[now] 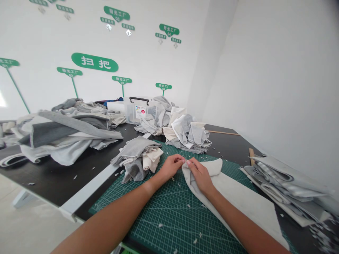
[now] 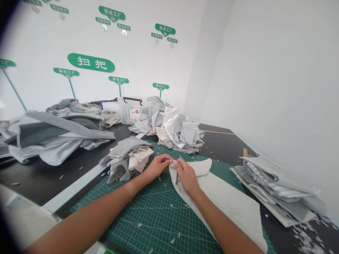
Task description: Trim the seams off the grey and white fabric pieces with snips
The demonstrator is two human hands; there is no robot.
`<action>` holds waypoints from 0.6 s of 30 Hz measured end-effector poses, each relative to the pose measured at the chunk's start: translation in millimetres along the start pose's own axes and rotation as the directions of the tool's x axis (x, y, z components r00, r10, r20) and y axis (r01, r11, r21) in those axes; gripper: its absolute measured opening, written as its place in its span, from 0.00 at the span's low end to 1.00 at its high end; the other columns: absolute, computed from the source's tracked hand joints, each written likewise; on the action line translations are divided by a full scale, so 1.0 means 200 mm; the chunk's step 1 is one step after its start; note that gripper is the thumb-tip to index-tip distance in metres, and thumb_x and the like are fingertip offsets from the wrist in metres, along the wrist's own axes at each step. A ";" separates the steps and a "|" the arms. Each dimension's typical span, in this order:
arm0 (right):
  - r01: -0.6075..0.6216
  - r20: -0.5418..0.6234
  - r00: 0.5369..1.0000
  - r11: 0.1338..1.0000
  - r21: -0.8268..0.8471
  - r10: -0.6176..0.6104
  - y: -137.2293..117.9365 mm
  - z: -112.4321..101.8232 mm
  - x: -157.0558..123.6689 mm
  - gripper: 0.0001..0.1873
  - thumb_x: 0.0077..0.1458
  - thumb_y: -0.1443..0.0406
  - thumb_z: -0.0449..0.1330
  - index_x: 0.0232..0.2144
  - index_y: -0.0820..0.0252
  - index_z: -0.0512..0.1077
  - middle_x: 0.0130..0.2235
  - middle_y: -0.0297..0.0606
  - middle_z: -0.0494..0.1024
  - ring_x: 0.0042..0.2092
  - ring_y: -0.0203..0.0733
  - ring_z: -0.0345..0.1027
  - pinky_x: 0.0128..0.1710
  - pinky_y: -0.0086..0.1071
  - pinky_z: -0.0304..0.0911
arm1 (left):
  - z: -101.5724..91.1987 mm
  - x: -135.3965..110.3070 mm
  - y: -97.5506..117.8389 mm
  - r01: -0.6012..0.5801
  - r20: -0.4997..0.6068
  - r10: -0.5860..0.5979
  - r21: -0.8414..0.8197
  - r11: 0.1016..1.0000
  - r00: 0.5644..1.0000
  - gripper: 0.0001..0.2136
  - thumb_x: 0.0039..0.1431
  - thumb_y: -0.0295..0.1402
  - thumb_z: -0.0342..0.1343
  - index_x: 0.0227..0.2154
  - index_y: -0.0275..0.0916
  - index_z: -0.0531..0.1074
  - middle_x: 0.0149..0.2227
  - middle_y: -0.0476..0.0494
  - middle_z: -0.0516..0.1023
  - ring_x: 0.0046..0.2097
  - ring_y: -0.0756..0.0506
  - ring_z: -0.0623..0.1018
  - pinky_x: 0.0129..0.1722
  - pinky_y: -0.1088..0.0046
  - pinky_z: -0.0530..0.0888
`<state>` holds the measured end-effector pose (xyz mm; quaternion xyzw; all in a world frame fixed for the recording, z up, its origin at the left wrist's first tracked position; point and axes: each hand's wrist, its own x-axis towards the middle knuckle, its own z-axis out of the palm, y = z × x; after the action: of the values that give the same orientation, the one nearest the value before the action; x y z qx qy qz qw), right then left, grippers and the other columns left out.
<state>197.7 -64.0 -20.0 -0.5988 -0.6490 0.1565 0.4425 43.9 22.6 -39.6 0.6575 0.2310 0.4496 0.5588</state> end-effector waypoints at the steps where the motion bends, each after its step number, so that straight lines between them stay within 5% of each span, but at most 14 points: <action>1: -0.010 -0.019 1.000 1.000 0.012 0.010 0.00 0.00 0.00 0.20 0.67 0.48 0.49 0.32 0.52 0.70 0.31 0.31 0.75 0.36 0.45 0.69 0.37 0.33 0.59 | 0.00 0.00 0.00 0.000 -0.004 0.000 0.003 1.000 1.000 0.11 0.58 0.39 0.62 0.34 0.34 0.77 0.26 0.48 0.73 0.29 0.50 0.70 0.31 0.74 0.67; 9: -0.024 -0.070 0.997 0.998 0.066 0.029 0.08 -0.01 0.06 0.24 0.63 0.45 0.52 0.31 0.55 0.74 0.29 0.36 0.76 0.35 0.47 0.70 0.32 0.34 0.61 | -0.01 0.00 0.00 0.005 -0.016 -0.005 0.019 1.000 1.000 0.12 0.58 0.40 0.61 0.34 0.34 0.77 0.27 0.47 0.74 0.29 0.49 0.71 0.31 0.73 0.68; 18: 0.051 0.126 0.991 0.999 -0.019 -0.048 0.15 -0.06 0.12 0.16 0.61 0.52 0.57 0.35 0.57 0.75 0.37 0.34 0.80 0.40 0.45 0.72 0.42 0.33 0.63 | -0.02 0.01 -0.01 -0.009 -0.029 0.010 0.029 1.000 1.000 0.12 0.58 0.40 0.60 0.34 0.34 0.76 0.27 0.48 0.73 0.29 0.49 0.71 0.31 0.74 0.68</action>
<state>227.9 -39.2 -25.4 -0.5764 -0.6918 0.1757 0.3979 42.3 26.0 -40.9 0.6601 0.2424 0.4582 0.5437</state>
